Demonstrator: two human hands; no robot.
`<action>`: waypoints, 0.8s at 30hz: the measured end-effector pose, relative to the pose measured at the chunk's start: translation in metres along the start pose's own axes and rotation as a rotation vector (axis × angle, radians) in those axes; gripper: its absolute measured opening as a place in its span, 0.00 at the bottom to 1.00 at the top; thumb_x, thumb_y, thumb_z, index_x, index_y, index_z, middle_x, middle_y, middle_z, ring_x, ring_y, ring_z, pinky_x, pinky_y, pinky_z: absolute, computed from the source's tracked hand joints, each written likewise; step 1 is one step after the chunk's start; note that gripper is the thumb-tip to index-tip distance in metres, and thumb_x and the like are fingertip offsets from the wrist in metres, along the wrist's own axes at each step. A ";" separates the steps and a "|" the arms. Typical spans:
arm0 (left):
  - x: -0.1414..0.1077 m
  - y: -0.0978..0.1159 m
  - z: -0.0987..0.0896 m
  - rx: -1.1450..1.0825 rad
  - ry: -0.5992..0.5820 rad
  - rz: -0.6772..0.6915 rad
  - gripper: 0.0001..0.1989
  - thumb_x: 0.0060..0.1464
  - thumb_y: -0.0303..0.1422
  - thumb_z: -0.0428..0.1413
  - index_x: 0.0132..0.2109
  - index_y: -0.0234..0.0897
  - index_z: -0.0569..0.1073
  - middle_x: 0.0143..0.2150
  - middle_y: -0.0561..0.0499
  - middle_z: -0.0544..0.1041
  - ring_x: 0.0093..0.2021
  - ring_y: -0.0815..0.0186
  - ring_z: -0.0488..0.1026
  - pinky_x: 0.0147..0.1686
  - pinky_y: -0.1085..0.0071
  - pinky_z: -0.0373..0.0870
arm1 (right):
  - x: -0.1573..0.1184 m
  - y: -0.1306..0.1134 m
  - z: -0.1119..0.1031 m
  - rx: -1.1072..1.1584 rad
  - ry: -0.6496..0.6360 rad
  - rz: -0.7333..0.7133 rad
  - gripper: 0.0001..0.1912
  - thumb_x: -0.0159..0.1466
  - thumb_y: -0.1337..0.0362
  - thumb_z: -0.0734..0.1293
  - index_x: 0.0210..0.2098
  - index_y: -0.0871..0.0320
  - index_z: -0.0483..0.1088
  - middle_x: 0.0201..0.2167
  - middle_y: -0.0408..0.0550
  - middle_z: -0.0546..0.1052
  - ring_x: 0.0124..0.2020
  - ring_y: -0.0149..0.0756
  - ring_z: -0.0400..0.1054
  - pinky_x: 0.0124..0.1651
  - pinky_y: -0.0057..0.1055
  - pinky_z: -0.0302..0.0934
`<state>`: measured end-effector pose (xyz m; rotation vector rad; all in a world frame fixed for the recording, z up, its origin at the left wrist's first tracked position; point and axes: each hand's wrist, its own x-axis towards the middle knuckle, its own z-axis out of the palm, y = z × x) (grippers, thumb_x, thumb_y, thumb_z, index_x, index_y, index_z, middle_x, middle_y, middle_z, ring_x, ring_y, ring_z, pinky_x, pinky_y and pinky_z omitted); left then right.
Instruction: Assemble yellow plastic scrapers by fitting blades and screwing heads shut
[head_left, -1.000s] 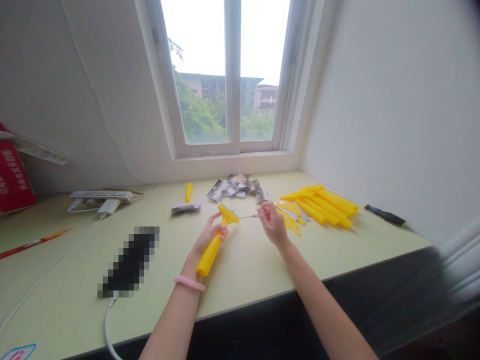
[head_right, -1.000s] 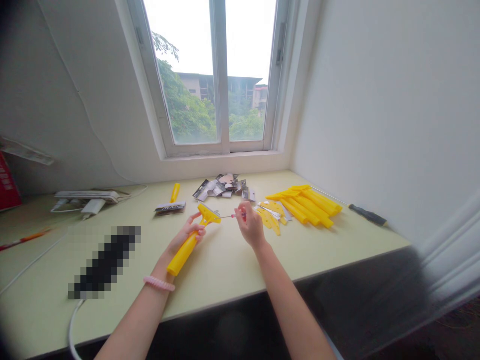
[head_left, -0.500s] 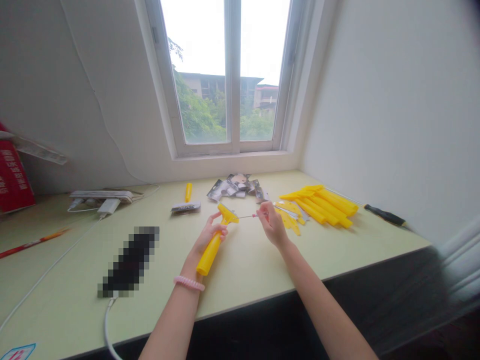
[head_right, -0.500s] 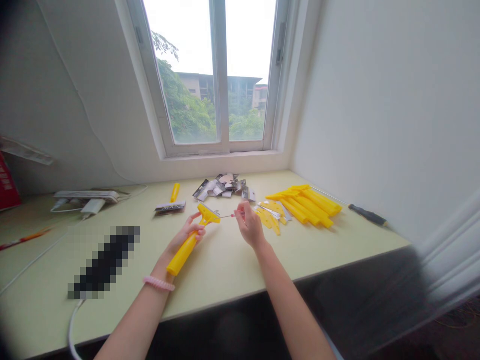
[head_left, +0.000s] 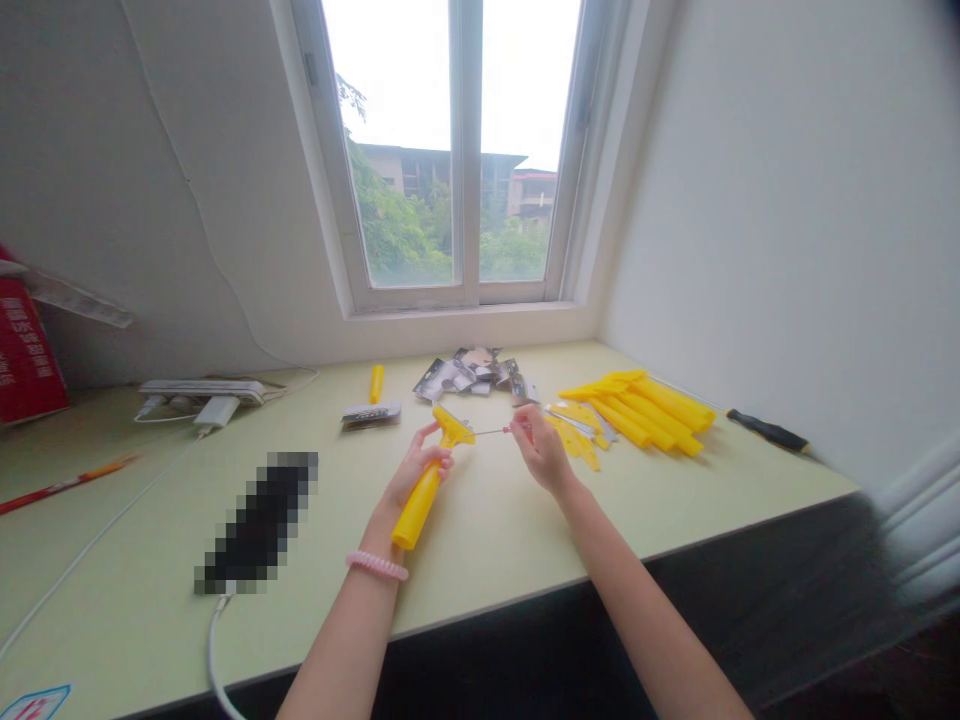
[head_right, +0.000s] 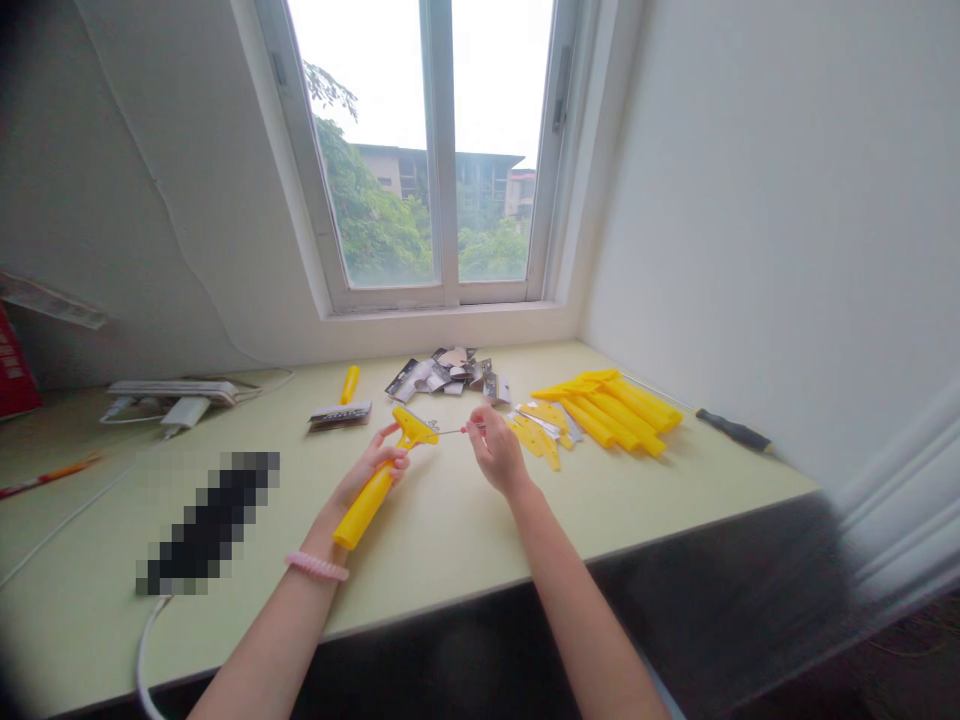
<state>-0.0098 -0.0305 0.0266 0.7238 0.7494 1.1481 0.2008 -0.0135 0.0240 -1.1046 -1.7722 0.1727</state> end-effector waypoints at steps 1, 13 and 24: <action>0.000 0.000 0.000 0.001 -0.006 -0.003 0.31 0.42 0.19 0.54 0.53 0.43 0.55 0.30 0.54 0.66 0.19 0.79 0.62 0.18 0.84 0.57 | 0.000 0.000 0.000 0.004 0.009 0.001 0.05 0.63 0.62 0.57 0.32 0.56 0.59 0.27 0.45 0.72 0.26 0.32 0.65 0.31 0.26 0.57; -0.001 0.001 0.001 -0.006 -0.012 -0.007 0.31 0.42 0.19 0.54 0.53 0.43 0.55 0.29 0.54 0.66 0.20 0.79 0.63 0.18 0.85 0.57 | 0.000 -0.001 0.000 0.045 0.032 0.005 0.07 0.63 0.60 0.58 0.30 0.56 0.59 0.24 0.43 0.72 0.24 0.31 0.66 0.27 0.25 0.57; -0.001 0.001 0.000 -0.027 0.003 0.000 0.31 0.43 0.18 0.54 0.53 0.43 0.56 0.29 0.54 0.65 0.20 0.79 0.63 0.18 0.85 0.58 | 0.000 -0.006 0.000 0.102 0.024 0.033 0.08 0.62 0.59 0.59 0.31 0.56 0.62 0.25 0.44 0.74 0.24 0.31 0.67 0.27 0.25 0.58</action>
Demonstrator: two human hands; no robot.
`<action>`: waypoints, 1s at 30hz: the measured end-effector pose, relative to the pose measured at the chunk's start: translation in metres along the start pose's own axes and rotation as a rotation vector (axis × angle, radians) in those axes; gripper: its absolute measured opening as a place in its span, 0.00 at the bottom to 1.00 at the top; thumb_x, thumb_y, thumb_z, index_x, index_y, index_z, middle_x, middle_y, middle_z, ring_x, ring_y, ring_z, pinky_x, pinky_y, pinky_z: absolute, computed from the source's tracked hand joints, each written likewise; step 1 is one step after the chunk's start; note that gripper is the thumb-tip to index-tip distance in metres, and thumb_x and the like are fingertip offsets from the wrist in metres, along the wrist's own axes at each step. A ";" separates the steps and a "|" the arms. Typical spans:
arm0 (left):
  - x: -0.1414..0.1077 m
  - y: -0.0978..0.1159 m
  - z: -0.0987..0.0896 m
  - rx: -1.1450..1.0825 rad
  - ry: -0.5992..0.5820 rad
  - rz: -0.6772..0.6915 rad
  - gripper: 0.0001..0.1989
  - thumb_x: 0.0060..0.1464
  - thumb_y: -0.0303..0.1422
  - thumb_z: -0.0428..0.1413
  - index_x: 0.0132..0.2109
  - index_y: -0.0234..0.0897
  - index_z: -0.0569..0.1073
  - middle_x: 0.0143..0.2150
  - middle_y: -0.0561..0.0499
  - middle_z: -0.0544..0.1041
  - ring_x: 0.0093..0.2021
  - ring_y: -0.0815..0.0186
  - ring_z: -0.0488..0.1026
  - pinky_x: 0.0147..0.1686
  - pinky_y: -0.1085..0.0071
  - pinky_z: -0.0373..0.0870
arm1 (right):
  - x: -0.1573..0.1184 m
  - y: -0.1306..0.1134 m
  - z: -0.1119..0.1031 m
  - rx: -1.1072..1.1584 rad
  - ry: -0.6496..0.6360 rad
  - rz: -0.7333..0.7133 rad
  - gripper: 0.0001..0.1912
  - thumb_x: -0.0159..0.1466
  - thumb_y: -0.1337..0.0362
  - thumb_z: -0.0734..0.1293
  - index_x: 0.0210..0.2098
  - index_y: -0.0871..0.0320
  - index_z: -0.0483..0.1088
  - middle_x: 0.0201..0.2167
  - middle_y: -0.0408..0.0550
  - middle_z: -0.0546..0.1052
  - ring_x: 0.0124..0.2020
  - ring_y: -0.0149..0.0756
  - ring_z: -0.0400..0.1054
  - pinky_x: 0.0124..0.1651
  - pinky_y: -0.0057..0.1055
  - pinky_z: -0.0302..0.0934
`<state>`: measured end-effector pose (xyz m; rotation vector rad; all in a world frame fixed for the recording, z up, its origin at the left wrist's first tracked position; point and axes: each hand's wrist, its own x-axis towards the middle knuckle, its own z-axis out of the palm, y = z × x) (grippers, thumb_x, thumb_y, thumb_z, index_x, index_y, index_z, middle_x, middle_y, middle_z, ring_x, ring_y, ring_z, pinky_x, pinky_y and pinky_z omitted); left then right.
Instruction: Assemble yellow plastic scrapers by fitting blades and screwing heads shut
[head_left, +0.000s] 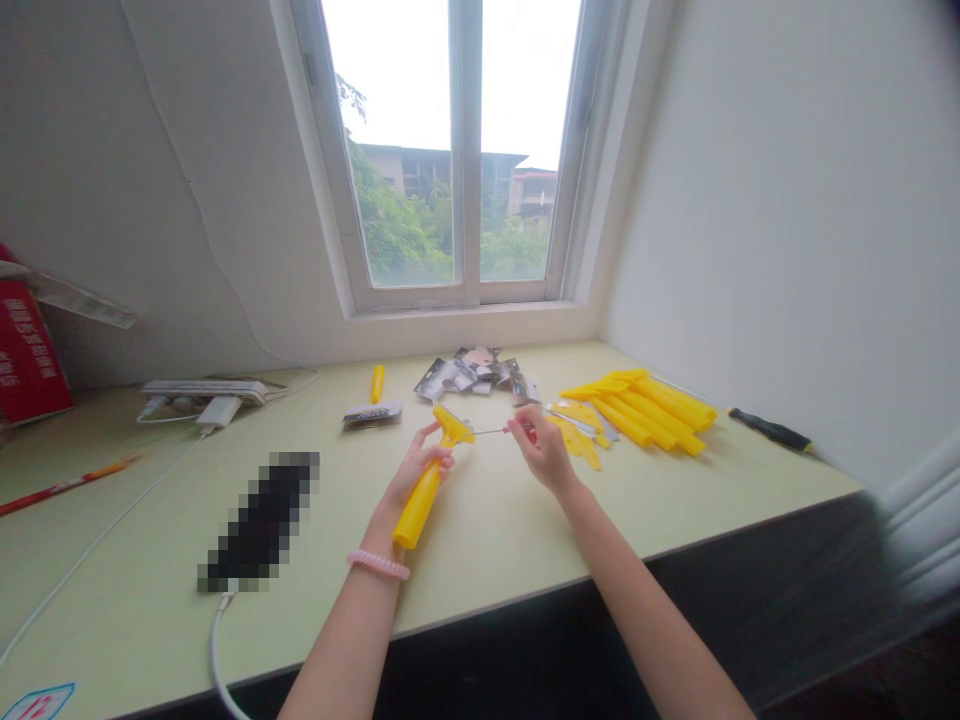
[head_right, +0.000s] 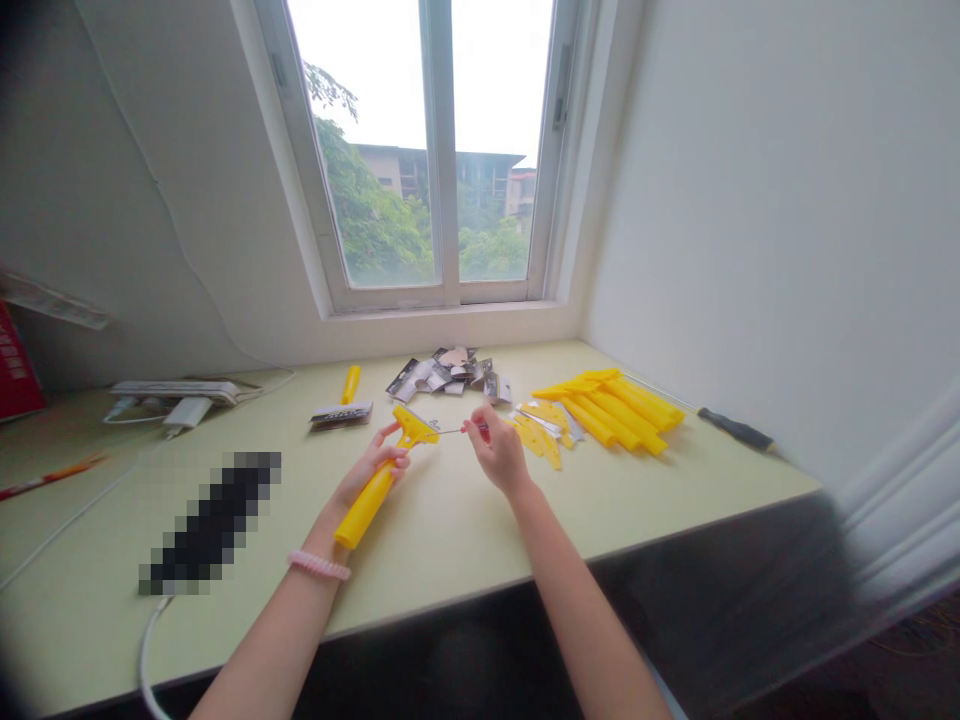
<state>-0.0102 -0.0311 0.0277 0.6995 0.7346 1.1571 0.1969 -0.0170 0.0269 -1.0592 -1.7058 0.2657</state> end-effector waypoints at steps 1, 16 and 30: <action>0.000 0.000 0.000 -0.014 0.002 0.007 0.32 0.42 0.18 0.54 0.53 0.44 0.56 0.30 0.54 0.66 0.20 0.79 0.63 0.18 0.85 0.58 | 0.001 0.000 0.000 0.011 0.007 0.012 0.09 0.62 0.58 0.58 0.31 0.56 0.63 0.25 0.44 0.74 0.24 0.31 0.67 0.27 0.25 0.59; 0.000 0.003 -0.002 -0.152 0.061 0.131 0.34 0.43 0.17 0.53 0.56 0.45 0.54 0.37 0.49 0.68 0.21 0.80 0.63 0.19 0.85 0.61 | -0.001 0.034 0.006 -0.575 -0.037 0.305 0.10 0.59 0.68 0.60 0.29 0.59 0.74 0.29 0.56 0.73 0.37 0.44 0.65 0.38 0.36 0.56; 0.003 0.000 -0.005 -0.168 0.040 0.117 0.32 0.42 0.18 0.56 0.53 0.46 0.57 0.38 0.50 0.69 0.21 0.80 0.63 0.19 0.84 0.60 | 0.033 0.019 0.067 -0.389 -0.348 -0.003 0.14 0.57 0.76 0.59 0.36 0.56 0.73 0.34 0.49 0.73 0.36 0.35 0.65 0.41 0.28 0.56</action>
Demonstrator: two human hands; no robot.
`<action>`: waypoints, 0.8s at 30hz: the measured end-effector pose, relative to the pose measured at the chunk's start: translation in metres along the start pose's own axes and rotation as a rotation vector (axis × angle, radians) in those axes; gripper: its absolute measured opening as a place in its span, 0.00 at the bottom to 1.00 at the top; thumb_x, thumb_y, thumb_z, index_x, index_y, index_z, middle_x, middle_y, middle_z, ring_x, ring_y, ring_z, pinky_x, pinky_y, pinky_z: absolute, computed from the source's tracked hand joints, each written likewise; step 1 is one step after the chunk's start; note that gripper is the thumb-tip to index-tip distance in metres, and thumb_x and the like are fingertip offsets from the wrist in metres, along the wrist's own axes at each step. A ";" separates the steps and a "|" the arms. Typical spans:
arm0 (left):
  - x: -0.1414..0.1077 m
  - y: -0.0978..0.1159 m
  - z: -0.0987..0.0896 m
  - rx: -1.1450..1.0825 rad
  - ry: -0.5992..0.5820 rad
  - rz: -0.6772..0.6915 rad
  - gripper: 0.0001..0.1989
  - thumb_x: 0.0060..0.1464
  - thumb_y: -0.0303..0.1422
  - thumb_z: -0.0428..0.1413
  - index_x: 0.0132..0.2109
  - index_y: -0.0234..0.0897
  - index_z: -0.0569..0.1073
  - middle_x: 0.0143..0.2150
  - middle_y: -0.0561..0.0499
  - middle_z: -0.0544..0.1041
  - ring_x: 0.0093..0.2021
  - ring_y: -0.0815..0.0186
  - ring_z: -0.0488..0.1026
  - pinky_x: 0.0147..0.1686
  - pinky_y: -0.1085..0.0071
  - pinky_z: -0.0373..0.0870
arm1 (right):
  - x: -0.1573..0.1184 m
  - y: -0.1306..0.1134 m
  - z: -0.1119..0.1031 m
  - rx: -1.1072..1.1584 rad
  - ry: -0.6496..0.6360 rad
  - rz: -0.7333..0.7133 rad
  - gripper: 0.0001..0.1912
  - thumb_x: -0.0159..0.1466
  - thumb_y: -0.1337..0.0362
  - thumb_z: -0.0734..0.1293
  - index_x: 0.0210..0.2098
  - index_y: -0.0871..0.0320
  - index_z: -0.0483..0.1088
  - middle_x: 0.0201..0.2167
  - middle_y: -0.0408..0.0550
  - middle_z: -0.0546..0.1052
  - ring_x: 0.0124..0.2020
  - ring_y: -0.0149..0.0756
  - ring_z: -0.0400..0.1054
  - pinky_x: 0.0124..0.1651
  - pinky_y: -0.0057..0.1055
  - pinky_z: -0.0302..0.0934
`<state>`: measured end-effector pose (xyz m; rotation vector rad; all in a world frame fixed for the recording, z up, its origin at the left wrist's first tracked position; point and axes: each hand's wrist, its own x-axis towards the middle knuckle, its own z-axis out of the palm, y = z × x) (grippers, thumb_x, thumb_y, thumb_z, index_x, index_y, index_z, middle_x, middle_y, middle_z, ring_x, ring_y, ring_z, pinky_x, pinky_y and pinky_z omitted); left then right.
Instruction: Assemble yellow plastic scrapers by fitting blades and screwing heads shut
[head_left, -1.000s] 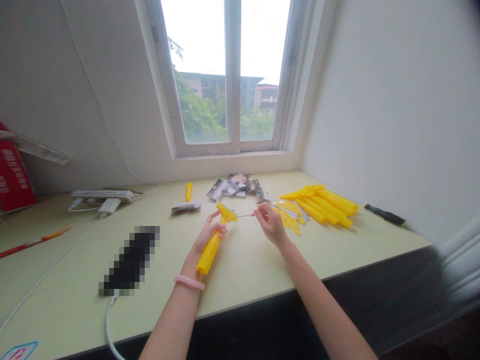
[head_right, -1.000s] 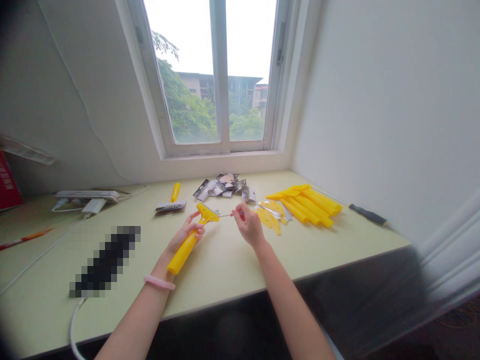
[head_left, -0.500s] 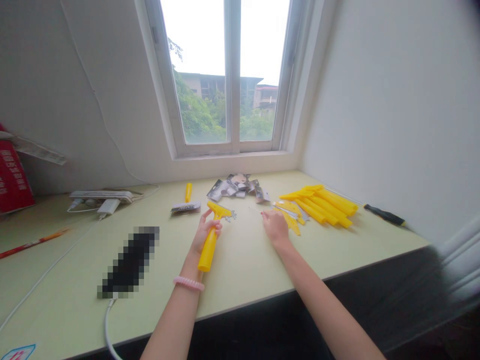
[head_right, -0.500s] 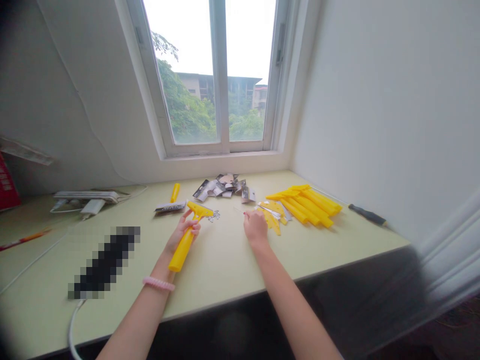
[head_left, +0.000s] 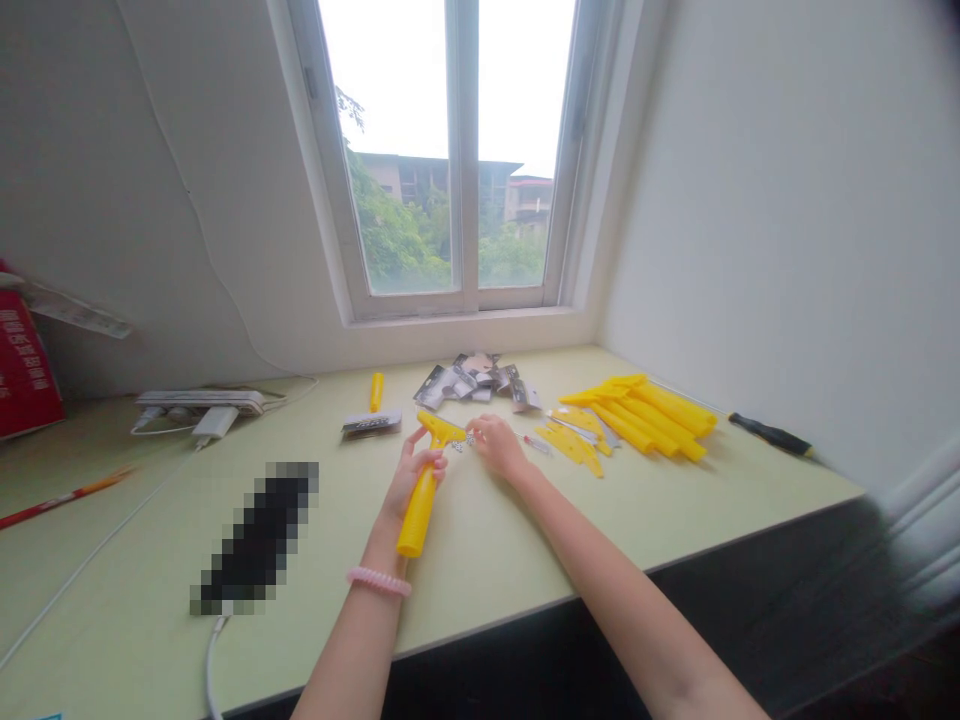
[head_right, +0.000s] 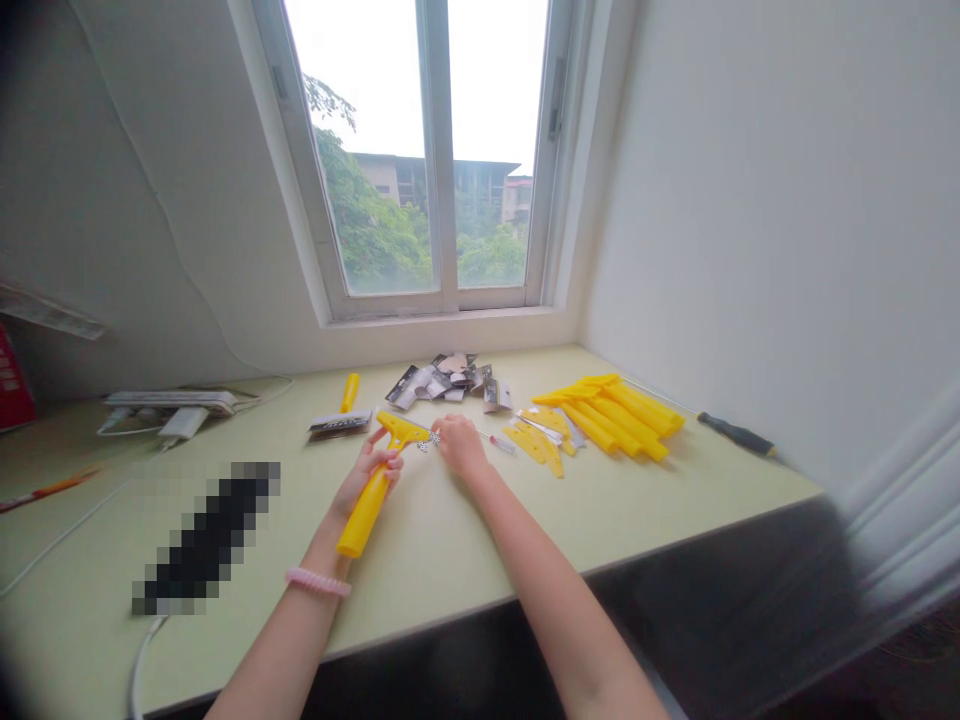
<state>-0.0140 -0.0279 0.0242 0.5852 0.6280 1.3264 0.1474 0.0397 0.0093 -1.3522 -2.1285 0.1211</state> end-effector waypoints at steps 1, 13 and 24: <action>0.000 0.000 0.000 0.002 0.003 0.001 0.32 0.41 0.18 0.56 0.53 0.46 0.58 0.38 0.51 0.69 0.21 0.80 0.63 0.19 0.84 0.60 | 0.001 0.001 0.002 -0.004 0.008 0.010 0.14 0.57 0.76 0.59 0.35 0.57 0.73 0.33 0.49 0.73 0.35 0.34 0.65 0.40 0.28 0.56; 0.002 -0.001 0.001 -0.003 0.008 -0.027 0.32 0.42 0.18 0.55 0.52 0.46 0.57 0.34 0.53 0.68 0.20 0.80 0.63 0.18 0.85 0.59 | 0.002 0.011 0.006 0.025 0.020 0.063 0.10 0.58 0.73 0.59 0.30 0.59 0.71 0.31 0.48 0.72 0.34 0.32 0.65 0.38 0.25 0.56; -0.003 -0.002 0.003 0.020 -0.068 -0.108 0.31 0.44 0.18 0.55 0.53 0.45 0.56 0.37 0.51 0.68 0.21 0.81 0.63 0.19 0.85 0.60 | -0.013 0.014 -0.012 0.124 0.129 0.259 0.06 0.57 0.72 0.59 0.27 0.59 0.66 0.29 0.50 0.73 0.33 0.35 0.67 0.37 0.31 0.58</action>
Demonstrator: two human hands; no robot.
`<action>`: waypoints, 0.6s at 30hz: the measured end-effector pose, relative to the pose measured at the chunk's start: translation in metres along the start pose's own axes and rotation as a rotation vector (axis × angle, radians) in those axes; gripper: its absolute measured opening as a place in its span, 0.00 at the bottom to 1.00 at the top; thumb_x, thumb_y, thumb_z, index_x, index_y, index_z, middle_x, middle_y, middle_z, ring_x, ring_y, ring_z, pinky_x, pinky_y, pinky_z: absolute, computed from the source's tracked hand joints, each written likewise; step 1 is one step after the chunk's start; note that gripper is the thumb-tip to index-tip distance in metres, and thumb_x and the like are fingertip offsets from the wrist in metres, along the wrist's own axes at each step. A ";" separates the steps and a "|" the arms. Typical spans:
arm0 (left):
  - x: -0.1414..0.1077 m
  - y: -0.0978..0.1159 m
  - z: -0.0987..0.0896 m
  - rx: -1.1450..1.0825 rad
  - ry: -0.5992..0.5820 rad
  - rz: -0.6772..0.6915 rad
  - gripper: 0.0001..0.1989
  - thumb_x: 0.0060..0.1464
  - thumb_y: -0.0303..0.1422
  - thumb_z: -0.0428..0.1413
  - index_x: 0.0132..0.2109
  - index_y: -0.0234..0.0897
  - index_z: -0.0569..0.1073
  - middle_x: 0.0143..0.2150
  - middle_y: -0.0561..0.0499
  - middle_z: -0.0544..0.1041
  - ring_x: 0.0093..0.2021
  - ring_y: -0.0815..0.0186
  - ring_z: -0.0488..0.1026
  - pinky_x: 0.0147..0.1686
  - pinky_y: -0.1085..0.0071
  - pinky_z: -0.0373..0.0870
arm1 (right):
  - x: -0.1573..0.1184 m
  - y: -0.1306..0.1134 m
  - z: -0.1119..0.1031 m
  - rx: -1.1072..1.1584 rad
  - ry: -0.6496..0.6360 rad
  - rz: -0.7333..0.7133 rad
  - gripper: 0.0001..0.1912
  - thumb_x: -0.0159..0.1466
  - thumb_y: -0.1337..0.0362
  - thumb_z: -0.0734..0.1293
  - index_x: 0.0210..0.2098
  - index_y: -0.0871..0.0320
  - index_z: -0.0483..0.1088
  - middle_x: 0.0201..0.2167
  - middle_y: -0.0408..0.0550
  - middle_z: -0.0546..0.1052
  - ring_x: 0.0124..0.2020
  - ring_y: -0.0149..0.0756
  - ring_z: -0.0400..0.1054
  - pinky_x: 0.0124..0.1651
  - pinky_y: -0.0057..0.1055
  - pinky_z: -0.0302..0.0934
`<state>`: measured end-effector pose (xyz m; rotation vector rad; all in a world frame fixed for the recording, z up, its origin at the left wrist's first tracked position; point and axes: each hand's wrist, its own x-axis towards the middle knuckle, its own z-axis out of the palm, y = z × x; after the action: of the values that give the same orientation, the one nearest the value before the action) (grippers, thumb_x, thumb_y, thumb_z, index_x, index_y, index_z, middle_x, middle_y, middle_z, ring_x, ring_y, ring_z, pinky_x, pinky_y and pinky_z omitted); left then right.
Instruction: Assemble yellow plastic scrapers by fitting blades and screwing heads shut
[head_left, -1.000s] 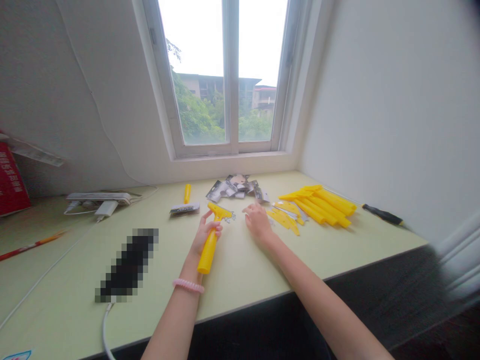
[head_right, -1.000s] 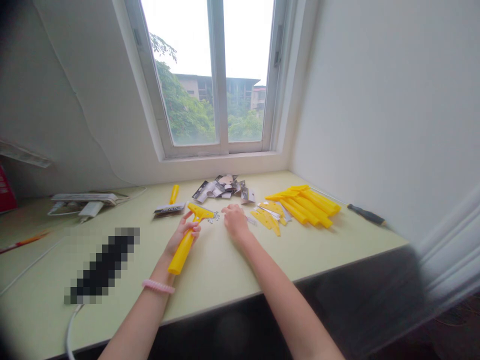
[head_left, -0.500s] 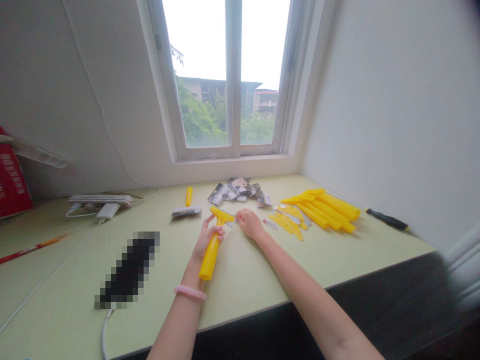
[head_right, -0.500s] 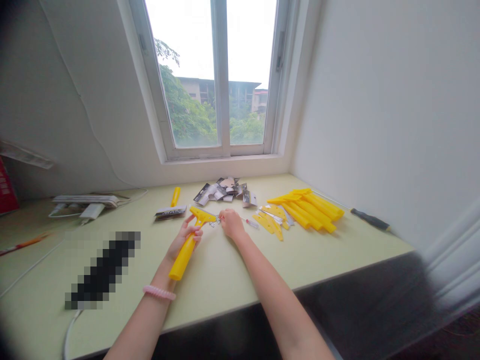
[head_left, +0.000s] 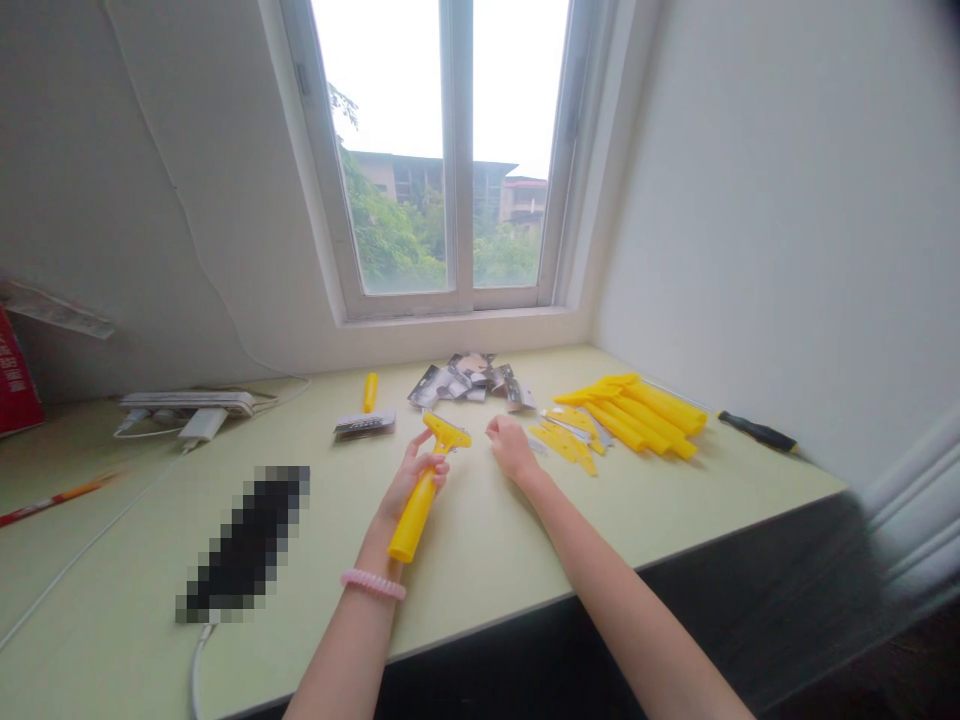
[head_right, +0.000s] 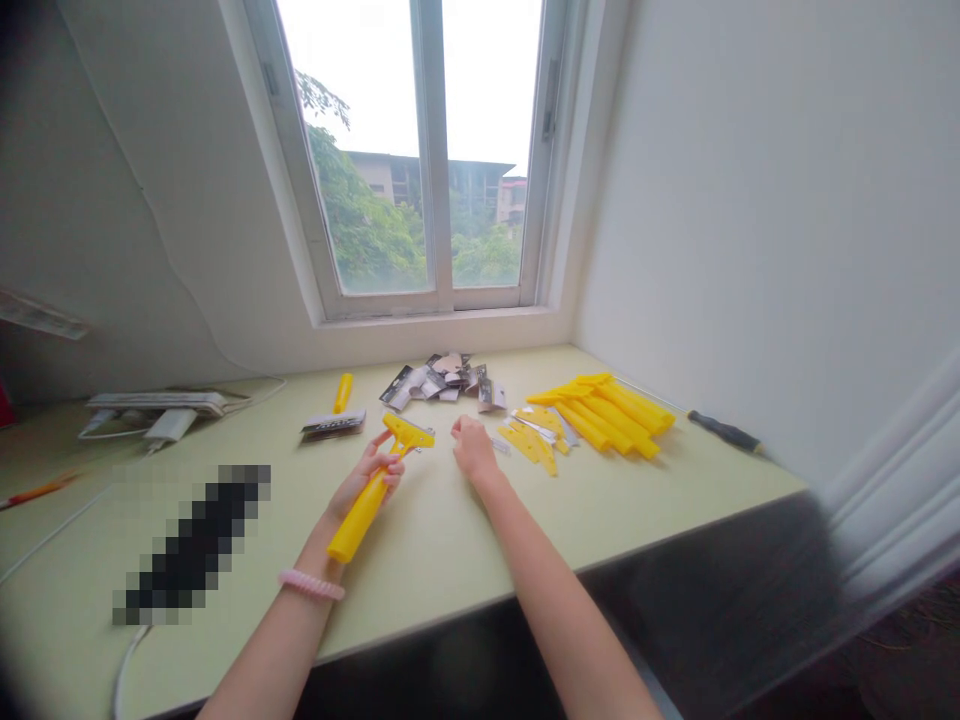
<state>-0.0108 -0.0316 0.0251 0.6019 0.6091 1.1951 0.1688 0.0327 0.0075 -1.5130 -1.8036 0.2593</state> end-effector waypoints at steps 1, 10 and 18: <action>0.000 -0.001 0.000 0.017 -0.012 -0.007 0.31 0.44 0.19 0.55 0.53 0.45 0.56 0.37 0.51 0.68 0.22 0.81 0.63 0.19 0.85 0.60 | -0.001 -0.002 -0.003 0.082 0.037 0.014 0.06 0.57 0.71 0.59 0.28 0.59 0.66 0.28 0.48 0.74 0.31 0.34 0.67 0.36 0.31 0.59; 0.001 -0.007 0.003 0.175 -0.085 -0.026 0.33 0.43 0.20 0.55 0.55 0.44 0.55 0.29 0.54 0.67 0.20 0.79 0.63 0.19 0.84 0.57 | -0.015 -0.037 -0.005 0.748 0.110 -0.115 0.04 0.54 0.65 0.64 0.29 0.58 0.68 0.28 0.46 0.74 0.30 0.34 0.69 0.36 0.31 0.64; -0.001 -0.008 0.007 0.232 -0.103 -0.040 0.32 0.42 0.21 0.55 0.55 0.42 0.56 0.26 0.56 0.65 0.20 0.78 0.62 0.19 0.84 0.56 | -0.017 -0.042 0.000 0.702 0.127 -0.180 0.03 0.53 0.65 0.66 0.26 0.58 0.72 0.27 0.45 0.71 0.28 0.31 0.65 0.33 0.29 0.61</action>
<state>-0.0003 -0.0352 0.0244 0.8380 0.6747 1.0563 0.1369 0.0050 0.0253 -0.8480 -1.5065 0.6166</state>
